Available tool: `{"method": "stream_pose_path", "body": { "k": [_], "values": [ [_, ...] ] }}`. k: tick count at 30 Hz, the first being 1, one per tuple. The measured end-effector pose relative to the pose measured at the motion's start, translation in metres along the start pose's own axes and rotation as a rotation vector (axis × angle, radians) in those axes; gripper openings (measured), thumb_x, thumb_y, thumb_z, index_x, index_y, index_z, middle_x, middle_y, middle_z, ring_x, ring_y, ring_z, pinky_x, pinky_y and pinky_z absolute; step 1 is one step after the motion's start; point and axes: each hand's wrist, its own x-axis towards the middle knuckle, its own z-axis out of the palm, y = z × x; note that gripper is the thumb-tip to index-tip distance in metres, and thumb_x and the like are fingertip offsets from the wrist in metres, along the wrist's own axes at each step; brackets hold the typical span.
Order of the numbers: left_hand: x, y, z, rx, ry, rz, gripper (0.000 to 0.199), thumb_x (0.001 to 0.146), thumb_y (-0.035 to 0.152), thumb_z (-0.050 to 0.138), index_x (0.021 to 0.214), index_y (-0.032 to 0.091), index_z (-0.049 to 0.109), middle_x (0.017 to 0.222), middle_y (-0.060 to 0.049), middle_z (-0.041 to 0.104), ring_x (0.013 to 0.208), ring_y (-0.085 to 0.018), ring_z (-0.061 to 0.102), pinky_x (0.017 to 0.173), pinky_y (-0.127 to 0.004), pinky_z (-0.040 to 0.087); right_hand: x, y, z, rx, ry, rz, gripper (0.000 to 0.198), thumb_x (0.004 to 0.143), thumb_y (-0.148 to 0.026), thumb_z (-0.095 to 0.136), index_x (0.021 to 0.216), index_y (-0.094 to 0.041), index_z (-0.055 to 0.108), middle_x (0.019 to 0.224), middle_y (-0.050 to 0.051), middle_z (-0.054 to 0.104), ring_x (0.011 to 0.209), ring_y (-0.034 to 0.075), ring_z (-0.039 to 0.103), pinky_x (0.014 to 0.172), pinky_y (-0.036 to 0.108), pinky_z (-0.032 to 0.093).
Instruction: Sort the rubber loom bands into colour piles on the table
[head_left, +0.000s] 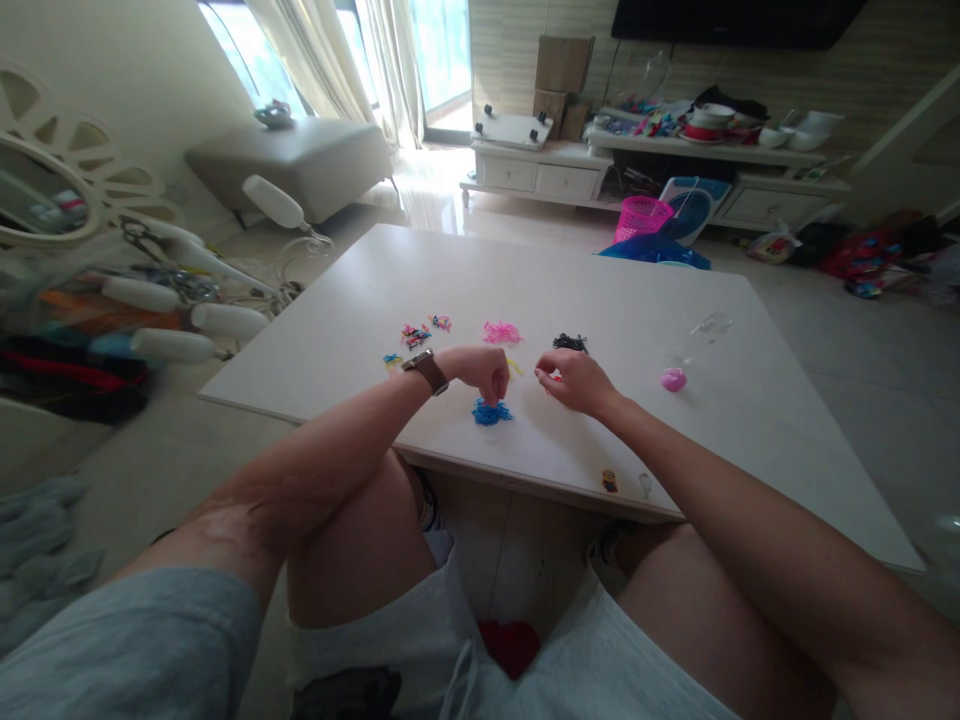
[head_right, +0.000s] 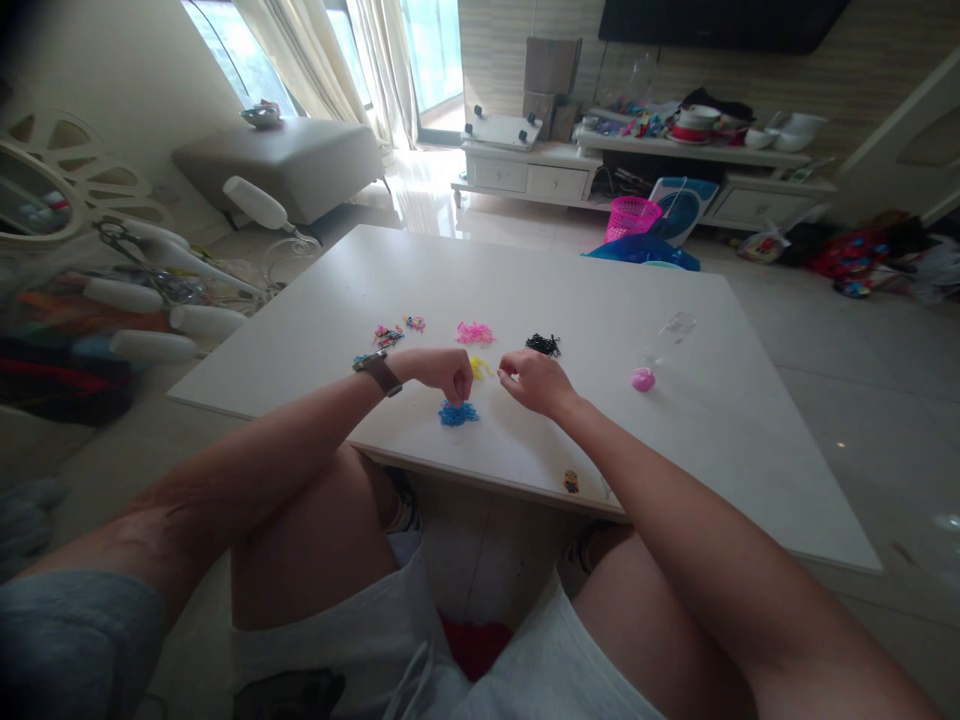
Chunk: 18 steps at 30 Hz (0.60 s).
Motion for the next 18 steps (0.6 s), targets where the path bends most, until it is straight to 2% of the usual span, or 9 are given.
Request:
{"method": "stream_pose_path", "body": {
  "k": [5, 11, 15, 18],
  "values": [
    [0.002, -0.004, -0.002, -0.054, 0.023, 0.037, 0.022, 0.054, 0.007, 0.084, 0.072, 0.018, 0.079, 0.064, 0.000, 0.075, 0.061, -0.015, 0.071, 0.057, -0.020, 0.048, 0.000, 0.000, 0.000, 0.023, -0.004, -0.020, 0.015, 0.090, -0.025, 0.058, 0.083, -0.019, 0.070, 0.084, 0.006, 0.071, 0.080, 0.019, 0.061, 0.070, 0.030, 0.039],
    [0.009, -0.010, 0.000, -0.176, 0.093, 0.124, 0.030, 0.057, 0.012, 0.087, 0.085, 0.017, 0.079, 0.074, -0.004, 0.078, 0.070, -0.019, 0.074, 0.063, -0.024, 0.054, 0.000, 0.001, 0.005, 0.099, -0.084, -0.155, 0.012, 0.089, -0.021, 0.061, 0.084, -0.019, 0.072, 0.083, 0.005, 0.070, 0.079, 0.018, 0.061, 0.072, 0.028, 0.041],
    [0.009, -0.005, 0.000, -0.232, 0.183, 0.197, 0.031, 0.056, 0.020, 0.091, 0.083, 0.014, 0.078, 0.073, -0.006, 0.077, 0.071, -0.019, 0.074, 0.063, -0.025, 0.055, -0.001, 0.001, 0.009, 0.113, -0.102, -0.212, 0.011, 0.090, -0.024, 0.064, 0.086, -0.019, 0.073, 0.087, 0.005, 0.072, 0.075, 0.017, 0.060, 0.072, 0.028, 0.042],
    [0.005, 0.002, -0.002, -0.267, 0.226, 0.218, 0.028, 0.060, 0.022, 0.090, 0.084, 0.012, 0.077, 0.075, -0.008, 0.077, 0.073, -0.019, 0.074, 0.065, -0.026, 0.055, -0.001, -0.001, 0.010, 0.114, -0.100, -0.205, 0.012, 0.091, -0.029, 0.067, 0.087, -0.019, 0.073, 0.088, 0.006, 0.073, 0.075, 0.017, 0.061, 0.072, 0.029, 0.043]
  ]
}}
